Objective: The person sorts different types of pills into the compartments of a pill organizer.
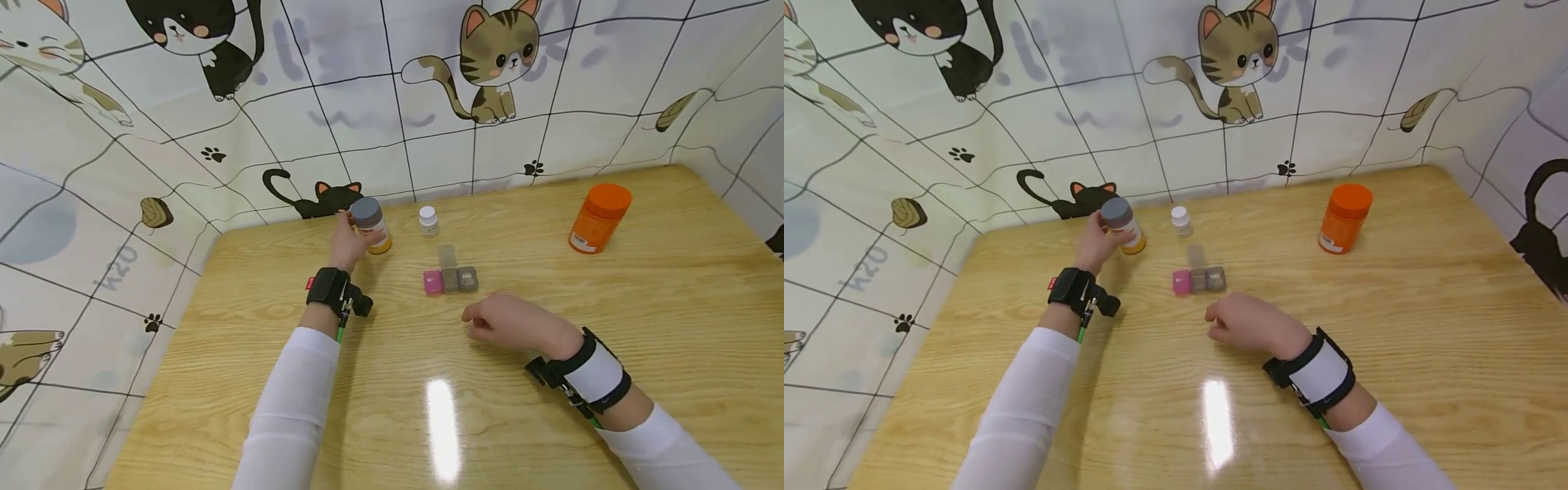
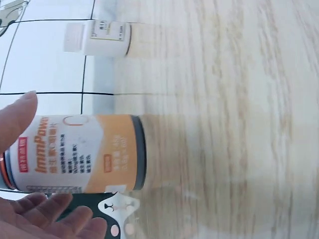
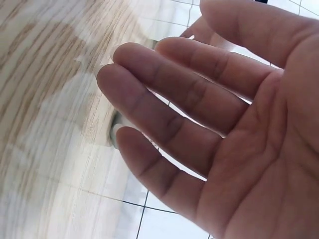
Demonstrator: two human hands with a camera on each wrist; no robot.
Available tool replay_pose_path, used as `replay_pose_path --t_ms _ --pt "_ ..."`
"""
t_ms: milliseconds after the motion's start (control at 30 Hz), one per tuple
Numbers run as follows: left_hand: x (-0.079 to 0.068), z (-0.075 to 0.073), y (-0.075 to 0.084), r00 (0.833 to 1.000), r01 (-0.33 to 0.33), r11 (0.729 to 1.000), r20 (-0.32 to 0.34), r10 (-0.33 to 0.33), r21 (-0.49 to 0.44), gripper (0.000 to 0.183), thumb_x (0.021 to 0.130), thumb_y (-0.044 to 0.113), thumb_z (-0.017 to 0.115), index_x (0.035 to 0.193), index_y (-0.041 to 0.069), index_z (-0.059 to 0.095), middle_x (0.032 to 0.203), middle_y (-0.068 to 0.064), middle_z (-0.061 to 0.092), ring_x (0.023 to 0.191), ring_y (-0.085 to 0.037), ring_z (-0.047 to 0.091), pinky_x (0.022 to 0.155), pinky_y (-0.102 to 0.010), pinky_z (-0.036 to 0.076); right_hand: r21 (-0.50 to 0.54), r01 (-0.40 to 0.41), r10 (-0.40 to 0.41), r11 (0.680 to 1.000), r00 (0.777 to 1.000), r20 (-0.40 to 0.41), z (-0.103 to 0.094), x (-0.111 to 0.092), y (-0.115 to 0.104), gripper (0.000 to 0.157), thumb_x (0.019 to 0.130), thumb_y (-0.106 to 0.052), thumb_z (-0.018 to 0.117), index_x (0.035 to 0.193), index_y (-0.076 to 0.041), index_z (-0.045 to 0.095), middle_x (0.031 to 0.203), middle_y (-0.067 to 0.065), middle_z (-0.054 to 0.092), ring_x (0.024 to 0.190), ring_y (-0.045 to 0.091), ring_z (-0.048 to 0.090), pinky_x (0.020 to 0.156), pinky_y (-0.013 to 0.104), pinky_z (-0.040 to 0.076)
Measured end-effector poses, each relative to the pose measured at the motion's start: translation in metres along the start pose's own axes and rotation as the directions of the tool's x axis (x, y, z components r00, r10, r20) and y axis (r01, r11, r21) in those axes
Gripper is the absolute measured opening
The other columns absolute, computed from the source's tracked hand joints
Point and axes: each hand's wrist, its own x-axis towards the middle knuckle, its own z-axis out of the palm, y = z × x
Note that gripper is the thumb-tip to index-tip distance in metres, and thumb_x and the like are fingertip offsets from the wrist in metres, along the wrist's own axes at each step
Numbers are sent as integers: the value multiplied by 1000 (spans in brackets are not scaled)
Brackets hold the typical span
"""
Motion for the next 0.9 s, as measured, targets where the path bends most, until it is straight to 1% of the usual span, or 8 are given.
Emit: replay_pose_path --t_ms 233,333,433,533,600,667,800,900 --pt "7 5 -2 999 -50 999 -21 50 0 64 79 15 73 133 4 40 126 -14 50 112 -25 46 93 -37 40 3 -31 31 1000 999 7 1 -3 -1 4 88 -12 59 88 -8 60 59 -10 39 53 3 35 52 23 33" --pt "2 0 3 997 -75 997 -10 75 -10 60 80 15 72 131 4 42 124 -14 51 110 -23 47 91 -36 41 9 -36 36 999 999 11 -1 -4 -3 4 88 -11 59 89 -8 60 61 -8 40 54 4 36 52 22 33" --pt "-11 -5 14 988 -153 988 -5 153 10 58 79 17 73 128 4 46 120 -12 54 106 -21 50 87 -35 43 16 -43 43 999 999 1 -6 -6 -4 6 88 -10 59 91 -7 61 65 -6 45 55 5 38 52 23 35" --pt "-32 -4 33 962 -270 962 51 268 44 54 77 17 74 124 4 50 115 -12 57 101 -19 53 83 -35 46 27 -72 73 997 997 -20 -14 -10 -4 10 88 -12 59 95 -6 62 73 -3 55 60 6 43 55 24 40" --pt "-51 0 45 934 -344 938 115 337 43 52 76 17 75 121 4 52 111 -12 59 96 -18 55 79 -34 48 36 -99 100 994 994 -33 -20 -14 -4 14 89 -13 59 99 -4 63 80 -1 60 64 8 47 59 27 44" --pt "-71 6 55 908 -384 923 190 374 17 52 76 15 75 121 3 51 108 -12 60 93 -18 56 77 -33 49 45 -123 125 991 991 -47 -26 -19 -2 20 89 -14 59 105 -2 62 88 2 63 70 9 51 65 30 47" --pt "-108 23 60 870 -402 915 316 380 7 55 74 16 77 121 3 51 106 -10 60 90 -15 57 73 -28 49 57 -137 140 989 988 -63 -31 -25 1 25 89 -14 59 109 0 61 94 4 65 78 11 55 70 34 49" --pt "-126 35 54 854 -392 919 383 351 33 57 74 18 77 122 4 50 108 -7 60 91 -12 56 74 -27 49 59 -128 132 990 989 -62 -32 -28 2 23 89 -13 60 108 0 61 94 6 65 79 11 56 70 34 49"
